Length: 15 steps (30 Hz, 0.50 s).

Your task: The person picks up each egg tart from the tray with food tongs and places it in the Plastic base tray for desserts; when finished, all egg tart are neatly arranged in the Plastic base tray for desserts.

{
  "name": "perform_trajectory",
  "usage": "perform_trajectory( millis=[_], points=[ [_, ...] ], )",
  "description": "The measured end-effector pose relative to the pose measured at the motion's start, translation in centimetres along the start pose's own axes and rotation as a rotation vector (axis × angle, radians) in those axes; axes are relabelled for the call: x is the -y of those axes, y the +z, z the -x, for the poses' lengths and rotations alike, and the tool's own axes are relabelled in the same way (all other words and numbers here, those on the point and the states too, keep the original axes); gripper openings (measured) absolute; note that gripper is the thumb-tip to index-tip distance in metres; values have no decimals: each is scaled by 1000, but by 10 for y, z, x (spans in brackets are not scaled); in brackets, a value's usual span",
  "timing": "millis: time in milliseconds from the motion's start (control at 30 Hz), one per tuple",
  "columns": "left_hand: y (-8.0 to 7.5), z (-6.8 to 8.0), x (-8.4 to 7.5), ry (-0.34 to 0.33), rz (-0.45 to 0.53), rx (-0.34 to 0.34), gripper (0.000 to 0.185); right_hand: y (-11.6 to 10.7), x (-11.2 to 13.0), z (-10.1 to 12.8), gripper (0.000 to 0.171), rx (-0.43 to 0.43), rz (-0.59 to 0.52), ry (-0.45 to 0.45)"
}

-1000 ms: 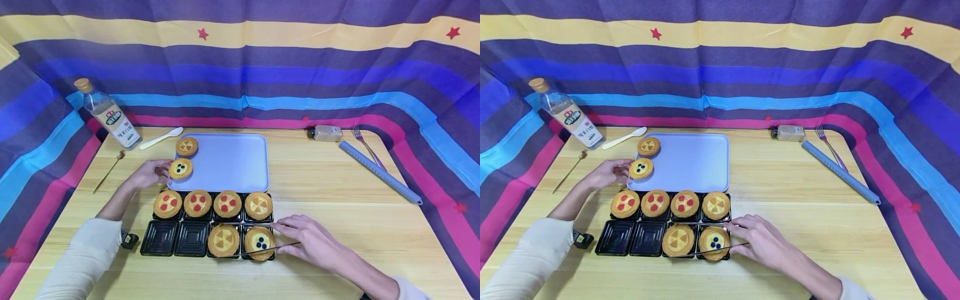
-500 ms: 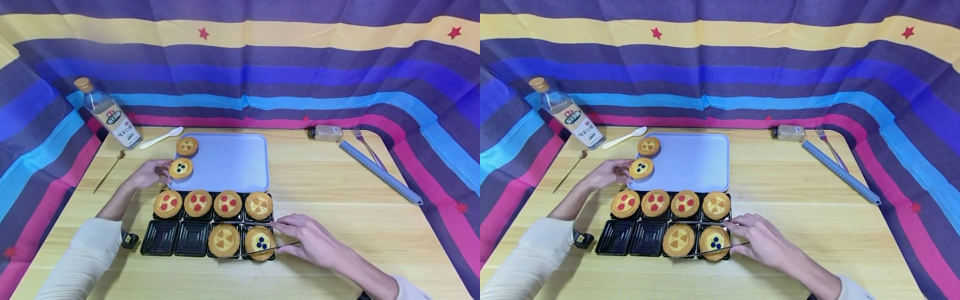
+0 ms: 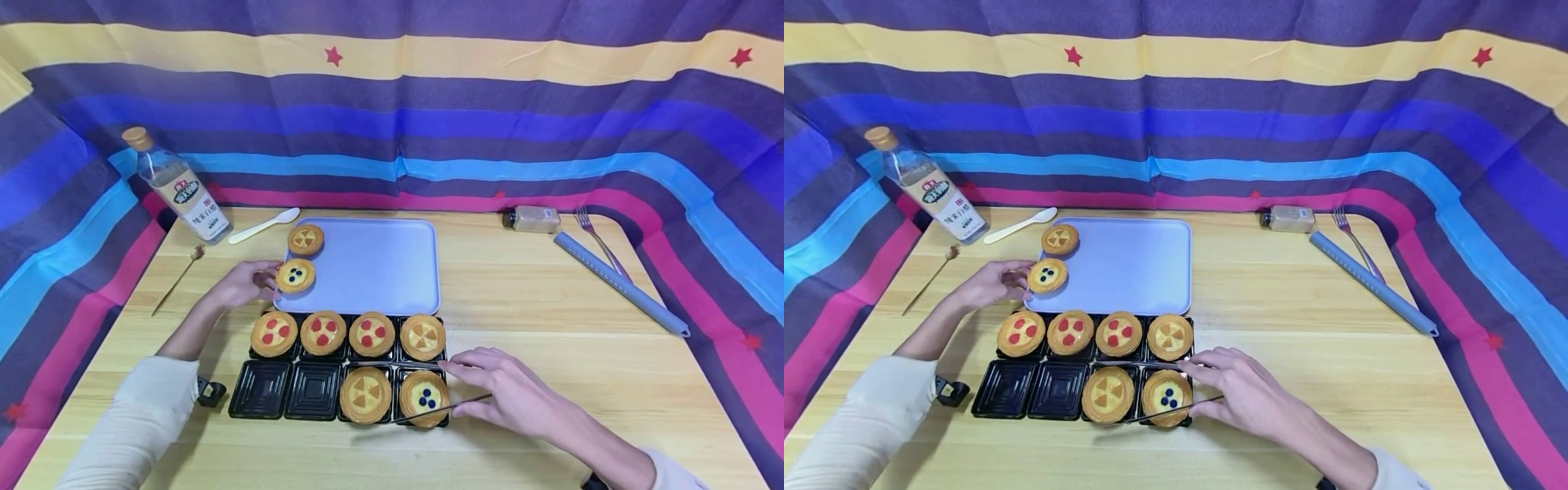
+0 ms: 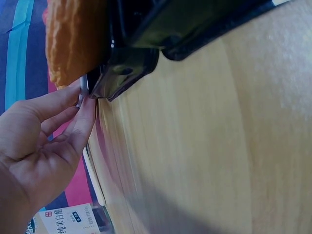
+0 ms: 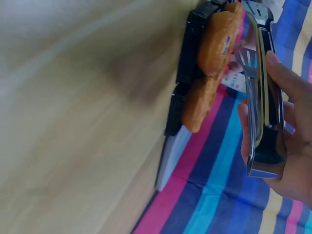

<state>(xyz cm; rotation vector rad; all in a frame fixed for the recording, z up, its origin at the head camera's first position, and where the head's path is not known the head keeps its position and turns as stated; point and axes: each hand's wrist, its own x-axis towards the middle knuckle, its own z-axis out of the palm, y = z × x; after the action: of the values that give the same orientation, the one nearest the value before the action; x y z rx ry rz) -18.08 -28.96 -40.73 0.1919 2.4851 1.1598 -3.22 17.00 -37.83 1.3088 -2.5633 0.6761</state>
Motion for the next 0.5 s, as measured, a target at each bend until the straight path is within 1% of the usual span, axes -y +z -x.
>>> perform_trajectory(
  millis=[233,500],
  points=[
    [1,0,-1,4,-3,7,74,-10,3,-16,59,-24,-16,-8],
    [-1,1,0,-2,2,13,77,-11,-6,-49,60,-39,10,19]
  ],
)
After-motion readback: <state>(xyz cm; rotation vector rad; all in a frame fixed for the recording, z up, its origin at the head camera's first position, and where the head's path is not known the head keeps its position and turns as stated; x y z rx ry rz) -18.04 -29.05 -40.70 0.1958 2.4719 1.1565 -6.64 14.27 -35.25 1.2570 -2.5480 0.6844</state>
